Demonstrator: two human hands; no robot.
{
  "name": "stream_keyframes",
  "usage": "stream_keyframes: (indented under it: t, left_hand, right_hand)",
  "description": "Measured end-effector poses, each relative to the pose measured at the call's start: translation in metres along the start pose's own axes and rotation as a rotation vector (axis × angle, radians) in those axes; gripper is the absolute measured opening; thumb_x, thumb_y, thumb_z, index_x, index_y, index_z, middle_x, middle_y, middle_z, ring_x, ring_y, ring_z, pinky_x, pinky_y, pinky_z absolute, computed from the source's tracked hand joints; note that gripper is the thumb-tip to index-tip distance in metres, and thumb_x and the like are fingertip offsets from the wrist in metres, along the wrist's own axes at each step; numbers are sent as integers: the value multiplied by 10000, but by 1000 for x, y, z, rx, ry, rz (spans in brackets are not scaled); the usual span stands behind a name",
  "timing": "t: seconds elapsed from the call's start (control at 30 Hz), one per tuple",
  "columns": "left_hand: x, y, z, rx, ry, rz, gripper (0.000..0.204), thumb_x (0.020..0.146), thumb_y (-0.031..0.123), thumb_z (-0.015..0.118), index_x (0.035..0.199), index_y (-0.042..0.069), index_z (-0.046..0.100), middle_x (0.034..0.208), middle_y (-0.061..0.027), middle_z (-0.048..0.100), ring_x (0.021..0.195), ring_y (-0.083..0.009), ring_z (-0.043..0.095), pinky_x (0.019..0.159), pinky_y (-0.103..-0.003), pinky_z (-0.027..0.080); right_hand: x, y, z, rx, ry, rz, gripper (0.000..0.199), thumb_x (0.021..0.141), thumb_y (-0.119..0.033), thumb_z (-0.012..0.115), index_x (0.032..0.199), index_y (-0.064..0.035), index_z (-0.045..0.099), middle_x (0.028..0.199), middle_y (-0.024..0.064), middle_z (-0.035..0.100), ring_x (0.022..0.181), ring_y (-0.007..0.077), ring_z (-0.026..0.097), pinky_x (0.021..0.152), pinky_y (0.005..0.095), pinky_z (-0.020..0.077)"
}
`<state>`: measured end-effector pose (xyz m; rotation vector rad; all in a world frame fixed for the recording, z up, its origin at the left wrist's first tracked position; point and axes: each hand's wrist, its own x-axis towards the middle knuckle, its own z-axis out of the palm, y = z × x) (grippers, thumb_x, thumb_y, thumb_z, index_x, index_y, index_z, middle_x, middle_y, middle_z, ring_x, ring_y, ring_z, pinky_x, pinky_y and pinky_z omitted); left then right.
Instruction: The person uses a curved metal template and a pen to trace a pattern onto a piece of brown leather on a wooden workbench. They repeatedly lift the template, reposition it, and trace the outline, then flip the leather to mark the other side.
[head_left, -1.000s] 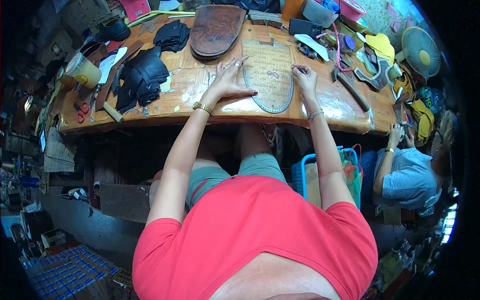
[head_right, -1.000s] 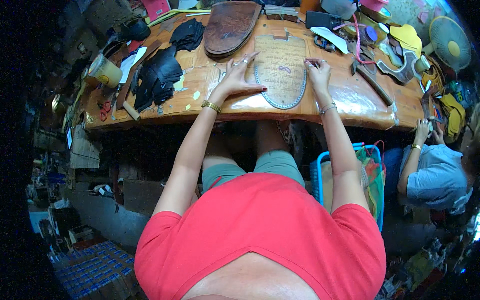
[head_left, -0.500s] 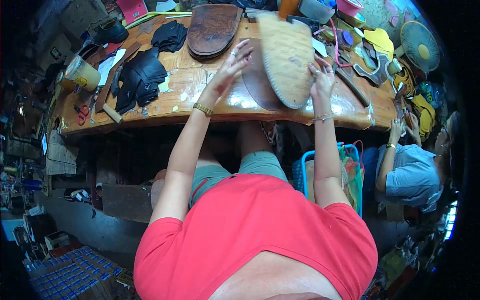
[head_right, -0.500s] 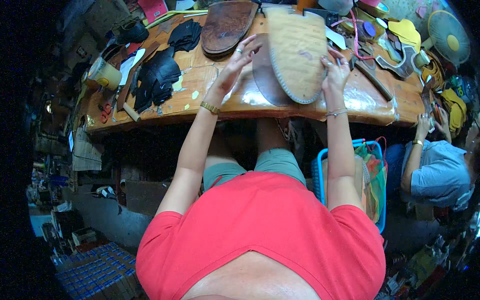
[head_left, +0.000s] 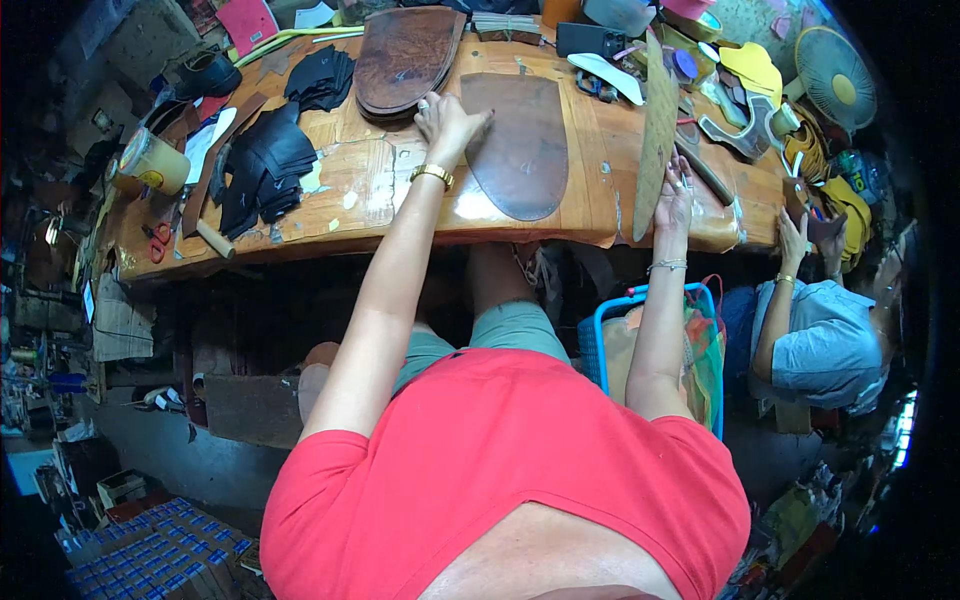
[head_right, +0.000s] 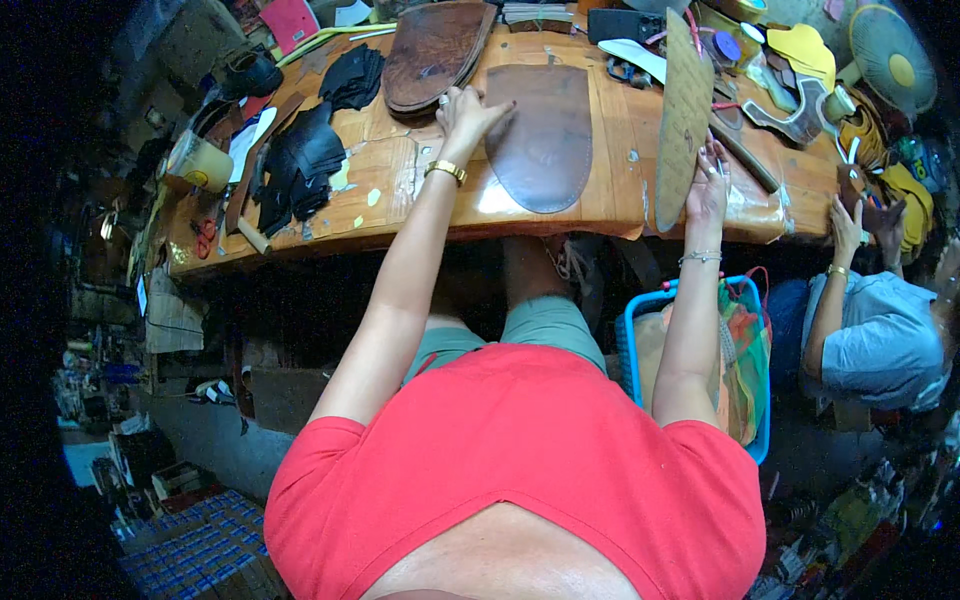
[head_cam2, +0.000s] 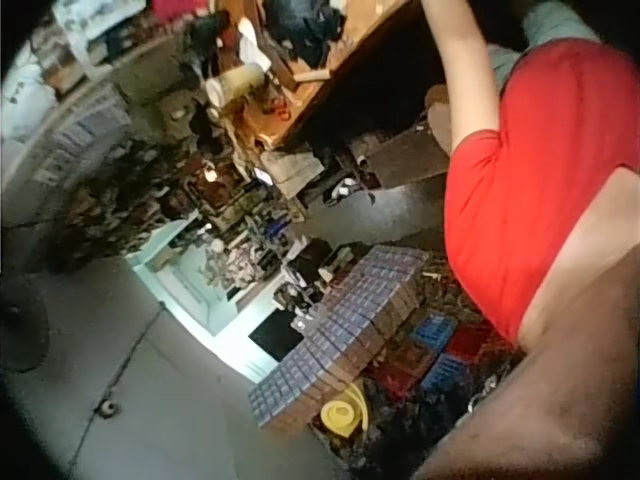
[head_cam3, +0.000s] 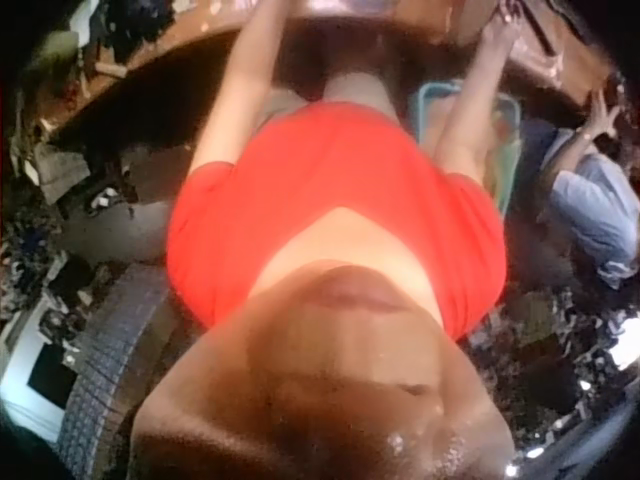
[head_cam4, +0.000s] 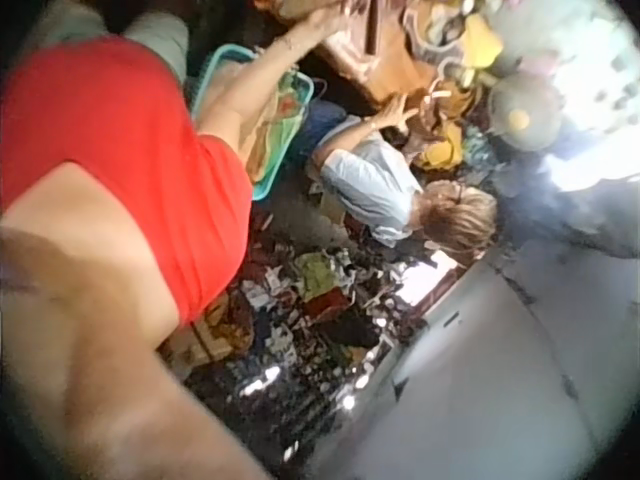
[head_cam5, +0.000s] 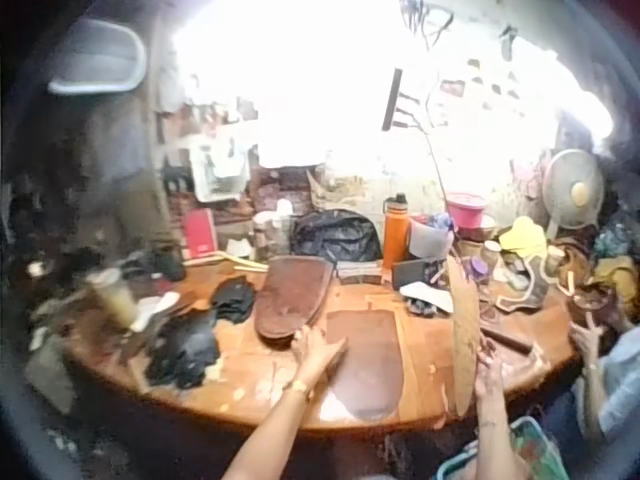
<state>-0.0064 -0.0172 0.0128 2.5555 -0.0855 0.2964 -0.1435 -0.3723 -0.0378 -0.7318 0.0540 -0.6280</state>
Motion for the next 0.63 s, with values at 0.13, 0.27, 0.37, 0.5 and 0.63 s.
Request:
stream_keyframes:
  t: [0.13,0.27,0.37,0.5,0.63]
  left_hand:
    - [-5,11,6,28,62,-74,664,575,396,812,1043,-39,628,1196,-189,505,1196,-342,428,1001,-455,340]
    - [-1,12,10,12,86,-100,728,573,344,805,1134,-40,541,1181,-189,514,1171,-336,455,1006,-457,326]
    - [0,14,12,-91,74,-44,707,588,268,787,1144,-18,458,1103,-180,545,1092,-328,511,972,-455,356]
    - [10,5,27,-592,212,171,595,647,132,761,1111,41,400,1022,-166,588,962,-286,590,860,-407,470]
    - [16,13,5,-1206,9,229,499,675,10,667,1088,42,389,1006,-176,541,946,-304,561,897,-434,442]
  right_hand:
    - [-3,-1,6,-30,6,-26,322,812,121,587,1096,-26,552,1233,145,569,1166,232,537,1014,350,449]
    - [-5,1,8,-77,4,-41,333,801,120,602,1101,-16,553,1138,115,592,1088,203,563,975,316,469]
    - [-7,1,9,-132,-1,-63,334,794,121,611,1098,-8,558,1077,96,596,1033,183,577,938,289,487]
    - [-3,5,10,-202,-33,-75,329,788,118,623,1089,-1,565,1052,88,595,989,177,590,901,275,502]
    - [-6,8,7,-271,-48,-114,322,797,95,633,1099,1,567,1062,90,595,979,188,595,895,284,505]
